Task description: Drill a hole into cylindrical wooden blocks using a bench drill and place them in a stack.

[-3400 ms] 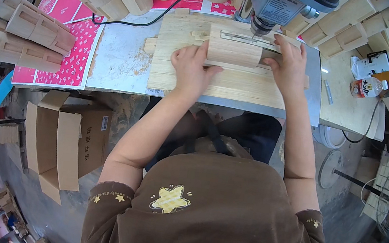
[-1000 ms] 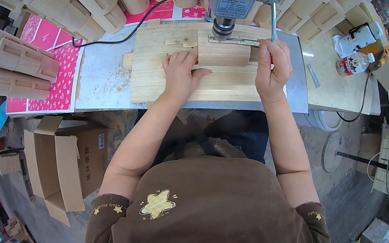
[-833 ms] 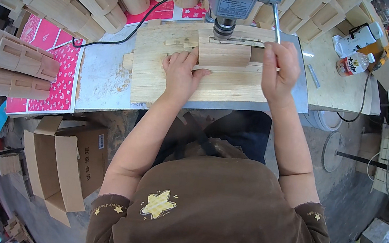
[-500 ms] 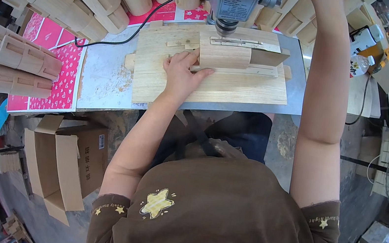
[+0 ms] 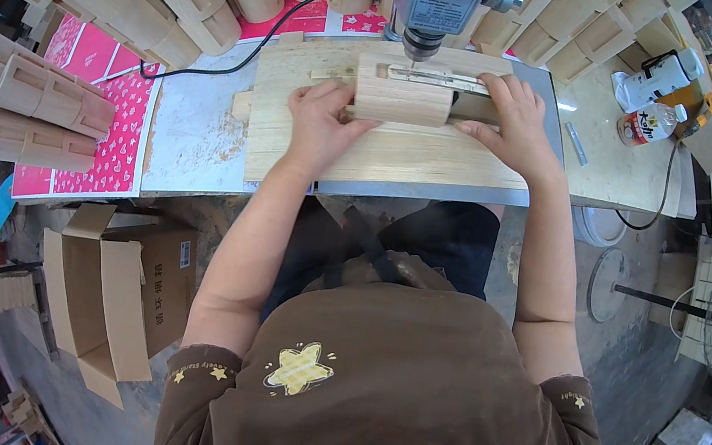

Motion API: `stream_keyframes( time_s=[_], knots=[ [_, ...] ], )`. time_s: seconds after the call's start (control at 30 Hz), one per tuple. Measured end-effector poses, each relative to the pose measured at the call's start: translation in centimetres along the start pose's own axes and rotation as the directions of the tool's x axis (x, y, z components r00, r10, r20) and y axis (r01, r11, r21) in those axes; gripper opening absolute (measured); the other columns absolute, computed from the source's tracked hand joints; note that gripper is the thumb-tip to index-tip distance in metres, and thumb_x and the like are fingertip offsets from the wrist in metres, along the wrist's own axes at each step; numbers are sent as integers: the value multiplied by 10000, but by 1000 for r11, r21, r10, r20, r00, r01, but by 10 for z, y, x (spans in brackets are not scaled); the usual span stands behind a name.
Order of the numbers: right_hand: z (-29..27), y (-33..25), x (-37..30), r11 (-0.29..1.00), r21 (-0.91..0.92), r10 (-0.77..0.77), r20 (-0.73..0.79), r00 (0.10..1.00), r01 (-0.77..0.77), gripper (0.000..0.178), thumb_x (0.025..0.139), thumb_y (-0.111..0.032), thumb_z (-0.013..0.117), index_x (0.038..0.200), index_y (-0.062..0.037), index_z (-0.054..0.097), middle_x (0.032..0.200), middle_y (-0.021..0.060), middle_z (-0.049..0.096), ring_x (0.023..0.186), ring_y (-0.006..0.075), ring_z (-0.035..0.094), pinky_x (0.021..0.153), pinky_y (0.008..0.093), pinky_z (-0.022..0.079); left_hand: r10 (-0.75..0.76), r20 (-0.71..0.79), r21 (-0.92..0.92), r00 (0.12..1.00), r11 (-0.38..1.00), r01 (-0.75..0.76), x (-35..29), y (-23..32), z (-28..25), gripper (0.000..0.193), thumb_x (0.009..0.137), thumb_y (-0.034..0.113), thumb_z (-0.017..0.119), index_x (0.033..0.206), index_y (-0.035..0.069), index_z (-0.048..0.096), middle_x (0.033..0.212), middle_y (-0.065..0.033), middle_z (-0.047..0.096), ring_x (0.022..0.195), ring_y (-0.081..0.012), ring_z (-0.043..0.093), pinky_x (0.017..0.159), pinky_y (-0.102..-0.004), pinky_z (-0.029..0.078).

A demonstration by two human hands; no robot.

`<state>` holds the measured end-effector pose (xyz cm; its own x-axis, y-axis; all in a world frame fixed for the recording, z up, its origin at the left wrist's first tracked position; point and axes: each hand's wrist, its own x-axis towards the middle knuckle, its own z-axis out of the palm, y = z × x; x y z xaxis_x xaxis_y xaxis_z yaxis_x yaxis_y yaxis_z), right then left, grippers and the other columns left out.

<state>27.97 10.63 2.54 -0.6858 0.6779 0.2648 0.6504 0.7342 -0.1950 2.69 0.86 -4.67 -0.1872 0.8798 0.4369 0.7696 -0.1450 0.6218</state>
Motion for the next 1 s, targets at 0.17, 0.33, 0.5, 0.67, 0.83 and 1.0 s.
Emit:
stream_keyframes(
  time_s=[0.17, 0.33, 0.5, 0.67, 0.83, 1.0],
  knots=[
    [3, 0, -7, 1000, -17, -5, -61, 998, 4, 502, 726, -318, 714, 1127, -86, 520, 1004, 70, 528, 968, 265, 485, 867, 406, 329, -13, -88, -117, 996, 993, 3, -25, -29, -78, 250, 644, 134, 766, 862, 53, 675, 701, -14, 581, 666, -143, 557, 654, -286, 427],
    [9, -16, -11, 1000, -24, 4, -105, 994, -7, 423, 733, -292, 709, 1076, -99, 552, 978, 54, 546, 957, 260, 494, 863, 400, 339, -561, -131, -644, 818, 675, 360, -36, -28, -132, 254, 726, 194, 755, 818, -21, 655, 671, -15, 589, 592, -89, 531, 577, -208, 417],
    [14, -31, -9, 999, -1, -51, -147, 988, 51, 324, 756, -261, 680, 1020, -100, 579, 956, 44, 550, 933, 253, 499, 830, 382, 356, -715, 83, -746, 694, 417, 519, -30, 2, -125, 407, 762, 305, 720, 799, -88, 625, 696, -88, 623, 562, -95, 545, 519, -212, 423],
    [17, -29, -9, 999, 8, -40, -145, 989, 42, 308, 754, -259, 679, 1005, -109, 579, 934, 40, 542, 922, 248, 499, 831, 386, 356, -725, 179, -587, 665, 464, 663, -36, 15, -96, 413, 739, 301, 754, 791, -88, 623, 690, -96, 616, 559, -111, 554, 499, -227, 428],
    [16, -30, -12, 999, 2, -46, -166, 985, 47, 295, 743, -247, 688, 990, -128, 580, 922, 37, 538, 921, 244, 500, 833, 394, 354, -680, 280, -641, 678, 393, 659, -26, 26, -73, 435, 741, 323, 759, 797, -85, 620, 694, -75, 605, 556, -100, 529, 512, -220, 419],
    [21, -34, -14, 999, -32, -29, -228, 973, 22, 340, 700, -190, 719, 1004, -140, 575, 932, 36, 544, 944, 245, 509, 901, 456, 346, -477, 353, -630, 805, 515, 581, -22, 29, -28, 463, 677, 257, 827, 951, -42, 603, 829, -51, 601, 763, -94, 555, 666, -224, 454]
  ],
)
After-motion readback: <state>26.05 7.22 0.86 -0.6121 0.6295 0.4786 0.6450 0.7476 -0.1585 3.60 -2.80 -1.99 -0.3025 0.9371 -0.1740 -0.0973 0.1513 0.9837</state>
